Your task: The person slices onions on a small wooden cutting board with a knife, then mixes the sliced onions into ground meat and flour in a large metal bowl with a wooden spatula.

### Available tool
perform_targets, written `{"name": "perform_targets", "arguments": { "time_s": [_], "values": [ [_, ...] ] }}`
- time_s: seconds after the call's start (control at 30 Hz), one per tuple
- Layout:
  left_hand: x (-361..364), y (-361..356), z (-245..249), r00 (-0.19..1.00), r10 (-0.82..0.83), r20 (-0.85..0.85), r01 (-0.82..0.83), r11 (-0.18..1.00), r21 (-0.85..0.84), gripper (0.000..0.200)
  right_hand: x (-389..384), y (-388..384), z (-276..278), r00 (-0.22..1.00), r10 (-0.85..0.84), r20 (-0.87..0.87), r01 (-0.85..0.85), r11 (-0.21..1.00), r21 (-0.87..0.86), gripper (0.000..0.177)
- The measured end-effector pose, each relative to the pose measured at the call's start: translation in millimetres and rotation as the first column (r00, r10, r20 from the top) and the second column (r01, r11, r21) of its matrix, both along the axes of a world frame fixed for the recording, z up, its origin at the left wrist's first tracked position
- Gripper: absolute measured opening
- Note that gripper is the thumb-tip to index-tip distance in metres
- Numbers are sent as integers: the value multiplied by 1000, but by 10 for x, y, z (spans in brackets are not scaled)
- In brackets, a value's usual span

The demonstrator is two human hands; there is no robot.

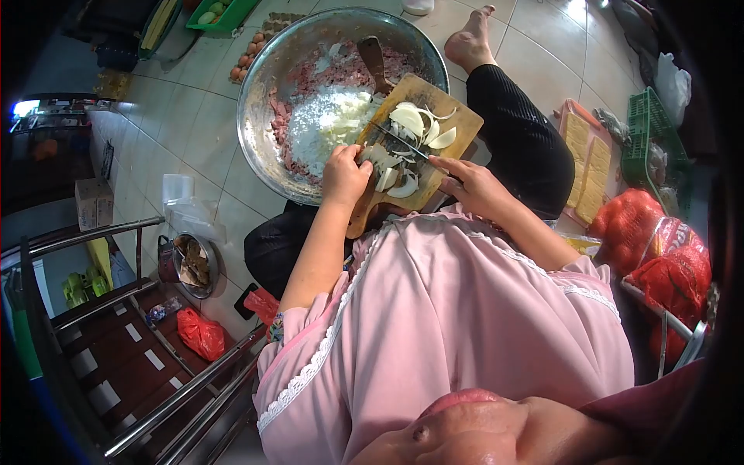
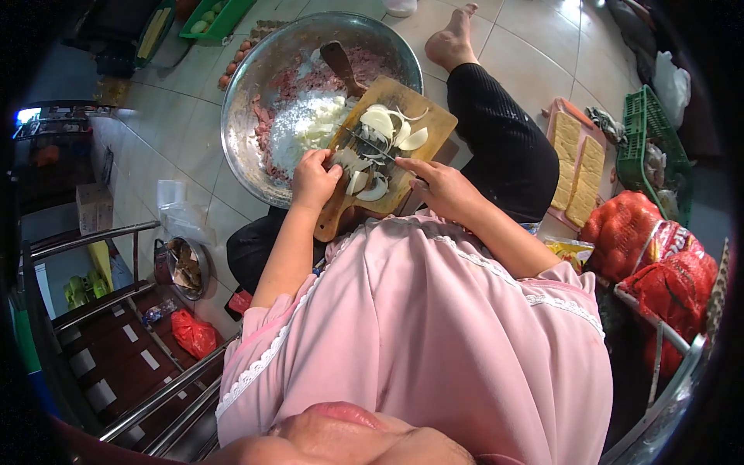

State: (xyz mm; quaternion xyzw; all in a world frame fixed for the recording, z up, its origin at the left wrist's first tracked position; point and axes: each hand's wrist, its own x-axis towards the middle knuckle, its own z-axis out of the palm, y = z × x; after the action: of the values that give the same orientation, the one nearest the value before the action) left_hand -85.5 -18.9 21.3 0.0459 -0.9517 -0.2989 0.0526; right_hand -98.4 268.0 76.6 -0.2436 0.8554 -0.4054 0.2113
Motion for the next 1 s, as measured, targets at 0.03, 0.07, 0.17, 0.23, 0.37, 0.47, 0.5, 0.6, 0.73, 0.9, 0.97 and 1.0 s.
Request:
{"name": "perform_targets", "arguments": {
  "time_s": [0.03,0.07,0.17,0.23,0.37,0.47,0.5,0.6,0.73,0.9,0.97,1.0],
  "values": [
    [-36,6,-17,1000,-1,3,1,1000,6,33,-3,5,-8,1000,1,-5,-1,1000,-1,45],
    [-71,14,-34,1000,-2,7,2,1000,12,32,0,8,-20,1000,2,-9,-2,1000,-1,45],
    [-172,103,21,997,29,68,-37,993,108,33,16,-2,29,1000,-6,5,6,1000,18,45],
    [-200,136,41,997,31,64,-41,984,175,34,17,-9,56,1000,-12,-6,12,999,32,46],
    [-141,111,5,999,-17,-46,25,983,184,34,56,-35,153,1000,10,9,-11,994,106,46],
    [-46,89,5,996,15,-90,3,979,203,31,72,-28,128,998,56,-12,-55,996,74,46],
    [-19,82,16,996,12,-88,6,981,194,30,72,-19,101,997,72,-38,-71,997,41,45],
    [33,64,27,995,9,-96,9,983,185,26,81,-22,63,998,10,-56,-10,1000,-4,45],
    [13,94,43,996,44,-71,-27,973,230,21,76,-39,57,999,-48,-5,48,998,27,44],
    [-67,146,-35,991,42,-124,-14,975,220,19,110,-48,24,999,-32,-32,32,999,21,45],
    [-101,175,-59,985,19,-170,15,980,199,19,111,-51,24,998,-35,-49,36,999,15,45],
    [-106,190,-53,983,9,-181,26,982,189,18,112,-52,23,998,-38,-58,39,999,12,45]
  ]
}}
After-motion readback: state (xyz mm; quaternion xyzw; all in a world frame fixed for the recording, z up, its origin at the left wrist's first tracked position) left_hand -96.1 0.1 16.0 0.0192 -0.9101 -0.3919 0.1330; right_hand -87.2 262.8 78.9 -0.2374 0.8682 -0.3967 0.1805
